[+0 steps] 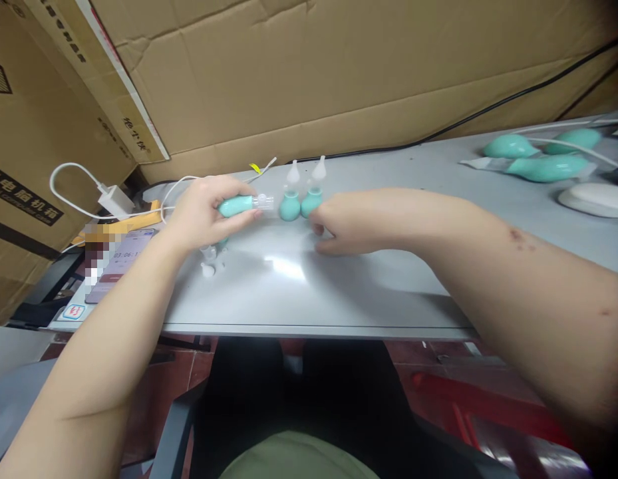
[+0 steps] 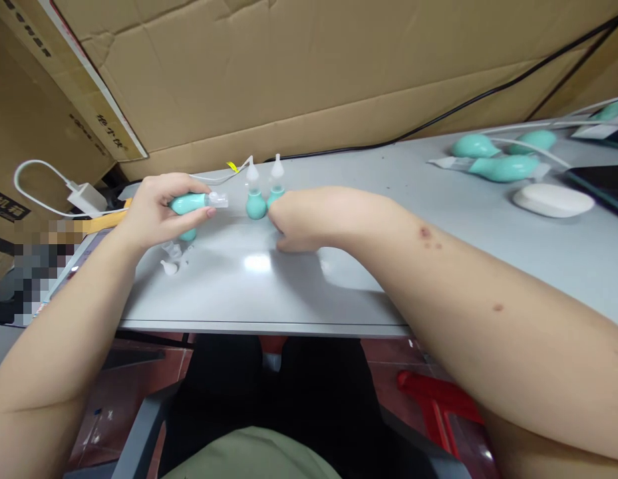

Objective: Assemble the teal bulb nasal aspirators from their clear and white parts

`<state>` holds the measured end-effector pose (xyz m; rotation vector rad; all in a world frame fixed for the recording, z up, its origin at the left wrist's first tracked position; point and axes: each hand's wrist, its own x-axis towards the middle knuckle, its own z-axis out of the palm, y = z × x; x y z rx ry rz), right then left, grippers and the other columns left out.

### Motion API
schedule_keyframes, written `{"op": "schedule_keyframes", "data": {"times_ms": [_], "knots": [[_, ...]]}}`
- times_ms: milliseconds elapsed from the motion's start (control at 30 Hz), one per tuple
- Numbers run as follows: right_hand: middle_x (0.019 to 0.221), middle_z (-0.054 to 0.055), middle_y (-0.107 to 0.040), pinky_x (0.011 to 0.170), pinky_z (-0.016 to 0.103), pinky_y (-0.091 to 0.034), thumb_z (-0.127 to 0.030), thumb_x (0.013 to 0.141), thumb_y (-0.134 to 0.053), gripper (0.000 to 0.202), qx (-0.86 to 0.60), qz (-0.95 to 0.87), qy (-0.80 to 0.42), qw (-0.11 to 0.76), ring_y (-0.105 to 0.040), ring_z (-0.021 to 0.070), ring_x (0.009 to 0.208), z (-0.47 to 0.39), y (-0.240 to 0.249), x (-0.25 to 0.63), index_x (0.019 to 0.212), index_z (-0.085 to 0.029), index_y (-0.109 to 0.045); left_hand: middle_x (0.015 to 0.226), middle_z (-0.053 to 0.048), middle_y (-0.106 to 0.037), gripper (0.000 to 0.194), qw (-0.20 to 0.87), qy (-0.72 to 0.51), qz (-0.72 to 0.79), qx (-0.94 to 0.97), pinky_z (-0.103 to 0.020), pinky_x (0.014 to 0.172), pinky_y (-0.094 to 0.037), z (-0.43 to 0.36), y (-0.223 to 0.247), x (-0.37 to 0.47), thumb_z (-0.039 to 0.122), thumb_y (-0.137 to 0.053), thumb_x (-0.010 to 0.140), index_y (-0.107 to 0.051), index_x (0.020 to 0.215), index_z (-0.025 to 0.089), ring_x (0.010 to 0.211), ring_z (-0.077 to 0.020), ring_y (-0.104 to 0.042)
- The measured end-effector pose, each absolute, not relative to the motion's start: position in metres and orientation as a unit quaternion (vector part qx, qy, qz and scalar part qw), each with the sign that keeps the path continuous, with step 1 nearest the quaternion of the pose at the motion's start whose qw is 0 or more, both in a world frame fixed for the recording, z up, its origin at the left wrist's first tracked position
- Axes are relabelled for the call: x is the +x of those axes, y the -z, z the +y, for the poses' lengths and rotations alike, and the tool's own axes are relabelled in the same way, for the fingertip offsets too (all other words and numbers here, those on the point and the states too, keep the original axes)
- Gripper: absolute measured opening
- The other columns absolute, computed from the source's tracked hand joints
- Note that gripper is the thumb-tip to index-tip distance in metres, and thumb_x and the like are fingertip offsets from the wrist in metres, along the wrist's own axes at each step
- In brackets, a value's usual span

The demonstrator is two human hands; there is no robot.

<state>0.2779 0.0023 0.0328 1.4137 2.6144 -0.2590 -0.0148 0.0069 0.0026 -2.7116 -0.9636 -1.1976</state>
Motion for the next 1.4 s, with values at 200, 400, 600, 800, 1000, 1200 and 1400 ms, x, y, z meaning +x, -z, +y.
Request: {"op": "schedule_keyframes", "data": {"times_ms": [200, 400, 600, 800, 1000, 1200, 1400], "knots": [[0.074, 0.003, -0.069, 0.057, 0.041, -0.034, -0.02, 0.097, -0.067, 0.013, 0.46, 0.868, 0.058, 0.176, -0.049, 0.0182, 0.055, -0.009, -0.047, 0.27, 0.084, -0.024, -0.065, 0.095, -0.001, -0.087, 0.019, 0.006, 0.383, -0.3, -0.874, -0.03, 0.078, -0.057, 0.008, -0.001, -0.015, 0.04, -0.086, 0.098, -0.089, 0.105, 0.023, 0.08, -0.0172, -0.076], [0.07, -0.006, -0.058, 0.056, 0.033, -0.032, -0.02, 0.088, -0.079, 0.019, 0.349, 0.901, 0.25, 0.057, -0.047, 0.0127, 0.06, 0.001, -0.04, 0.274, 0.086, -0.025, -0.061, 0.104, -0.004, -0.09, 0.025, 0.011, 0.377, -0.313, -0.872, -0.032, 0.085, -0.061, 0.007, -0.001, -0.016, 0.046, -0.085, 0.1, -0.091, 0.111, 0.024, 0.089, -0.02, -0.08], [0.078, 0.0, -0.078, 0.06, 0.028, -0.05, -0.029, 0.097, -0.083, 0.012, 0.261, 0.851, 0.446, -0.088, -0.068, 0.0123, 0.062, 0.023, -0.029, 0.28, 0.101, -0.02, -0.09, 0.102, -0.004, -0.09, 0.026, 0.003, 0.381, -0.327, -0.865, -0.032, 0.085, -0.062, 0.006, -0.003, -0.016, 0.047, -0.085, 0.099, -0.091, 0.108, 0.024, 0.087, -0.0203, -0.079], [0.09, 0.004, -0.087, 0.065, 0.027, -0.064, -0.048, 0.088, -0.105, 0.043, 0.245, 0.775, 0.568, -0.128, -0.08, 0.0158, 0.072, 0.036, -0.019, 0.283, 0.114, -0.017, -0.091, 0.098, -0.004, -0.088, 0.027, 0.0, 0.391, -0.332, -0.859, -0.032, 0.083, -0.062, 0.006, -0.003, -0.015, 0.048, -0.084, 0.098, -0.091, 0.106, 0.023, 0.084, -0.0195, -0.078], [0.084, 0.002, -0.088, 0.066, 0.026, -0.066, -0.041, 0.084, -0.108, 0.04, 0.231, 0.791, 0.556, -0.112, -0.08, 0.0143, 0.069, 0.033, -0.02, 0.282, 0.113, -0.019, -0.092, 0.097, -0.004, -0.087, 0.03, 0.0, 0.391, -0.345, -0.853, -0.033, 0.086, -0.063, 0.005, -0.004, -0.015, 0.051, -0.082, 0.097, -0.089, 0.106, 0.023, 0.085, -0.0203, -0.078], [0.086, 0.002, -0.088, 0.066, 0.028, -0.066, -0.041, 0.076, -0.112, 0.036, 0.207, 0.792, 0.518, -0.247, -0.078, 0.0156, 0.072, 0.036, -0.012, 0.28, 0.102, -0.022, -0.096, 0.099, -0.006, -0.087, 0.036, 0.004, 0.398, -0.368, -0.841, -0.035, 0.085, -0.063, 0.006, -0.003, -0.015, 0.057, -0.08, 0.096, -0.086, 0.104, 0.022, 0.086, -0.0213, -0.076], [0.09, 0.003, -0.088, 0.067, 0.031, -0.067, -0.047, 0.073, -0.114, 0.043, 0.217, 0.757, 0.478, -0.388, -0.075, 0.0164, 0.073, 0.032, -0.009, 0.273, 0.101, -0.022, -0.094, 0.099, -0.006, -0.087, 0.036, 0.002, 0.393, -0.362, -0.845, -0.034, 0.085, -0.062, 0.004, -0.004, -0.014, 0.056, -0.08, 0.097, -0.086, 0.106, 0.022, 0.085, -0.0211, -0.075]]}}
